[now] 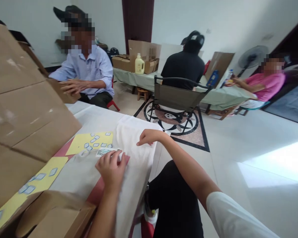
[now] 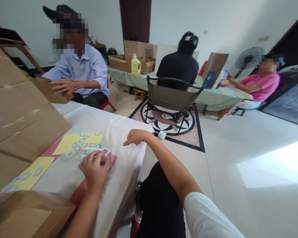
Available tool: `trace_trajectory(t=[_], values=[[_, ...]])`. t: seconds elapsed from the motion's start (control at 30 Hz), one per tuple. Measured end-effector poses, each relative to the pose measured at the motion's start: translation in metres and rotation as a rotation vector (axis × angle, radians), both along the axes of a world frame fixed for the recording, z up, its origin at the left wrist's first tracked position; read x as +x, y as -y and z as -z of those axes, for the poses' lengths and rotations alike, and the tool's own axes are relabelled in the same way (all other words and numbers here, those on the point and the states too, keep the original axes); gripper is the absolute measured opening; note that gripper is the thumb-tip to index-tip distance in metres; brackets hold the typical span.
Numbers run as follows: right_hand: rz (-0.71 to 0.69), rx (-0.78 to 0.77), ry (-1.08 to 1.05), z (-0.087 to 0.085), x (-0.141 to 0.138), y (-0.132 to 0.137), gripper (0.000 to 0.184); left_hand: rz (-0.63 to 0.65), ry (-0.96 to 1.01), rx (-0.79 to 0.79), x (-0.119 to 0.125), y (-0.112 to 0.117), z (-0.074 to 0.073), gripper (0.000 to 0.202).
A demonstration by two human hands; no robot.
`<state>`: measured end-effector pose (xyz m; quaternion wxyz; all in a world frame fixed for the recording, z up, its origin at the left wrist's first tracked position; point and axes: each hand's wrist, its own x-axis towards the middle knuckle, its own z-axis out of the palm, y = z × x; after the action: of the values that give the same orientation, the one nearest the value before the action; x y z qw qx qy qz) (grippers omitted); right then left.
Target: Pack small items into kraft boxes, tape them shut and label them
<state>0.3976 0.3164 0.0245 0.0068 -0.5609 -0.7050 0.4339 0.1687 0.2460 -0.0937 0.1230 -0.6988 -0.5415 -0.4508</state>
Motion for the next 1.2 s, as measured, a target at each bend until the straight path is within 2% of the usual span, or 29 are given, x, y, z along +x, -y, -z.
trace_trajectory(t=[0.13,0.47,0.53,0.6,0.7,0.8,0.97,1.07,1.2], values=[[-0.075,-0.079,-0.008,-0.002,0.005,0.008,0.033,-0.022,0.02,-0.017,-0.001,-0.002,0.002,0.018],[-0.143,-0.08,-0.065,0.002,0.016,0.017,0.024,-0.036,0.07,-0.069,0.0,-0.001,0.002,0.021],[-0.154,-0.081,-0.07,0.005,0.016,0.015,0.025,0.026,0.024,-0.113,0.002,0.0,0.002,0.022],[-0.135,-0.068,-0.077,0.008,0.012,0.013,0.027,0.143,-0.083,-0.181,0.006,0.002,0.002,0.027],[-0.04,0.029,-0.118,0.019,0.0,0.006,0.03,0.233,-0.199,-0.233,0.01,0.004,0.004,0.035],[0.07,0.135,-0.234,0.037,-0.02,-0.002,0.029,0.188,-0.194,-0.213,0.011,0.004,0.006,0.034],[0.192,0.134,-0.335,0.061,-0.061,-0.01,0.009,0.039,-0.136,-0.185,0.008,0.003,0.007,0.036],[0.161,0.104,-0.35,0.064,-0.077,-0.011,0.011,-0.03,-0.101,-0.193,0.007,0.003,0.005,0.035],[0.101,0.041,-0.344,0.059,-0.085,-0.007,0.009,-0.042,-0.078,-0.216,0.007,0.004,0.003,0.036]])
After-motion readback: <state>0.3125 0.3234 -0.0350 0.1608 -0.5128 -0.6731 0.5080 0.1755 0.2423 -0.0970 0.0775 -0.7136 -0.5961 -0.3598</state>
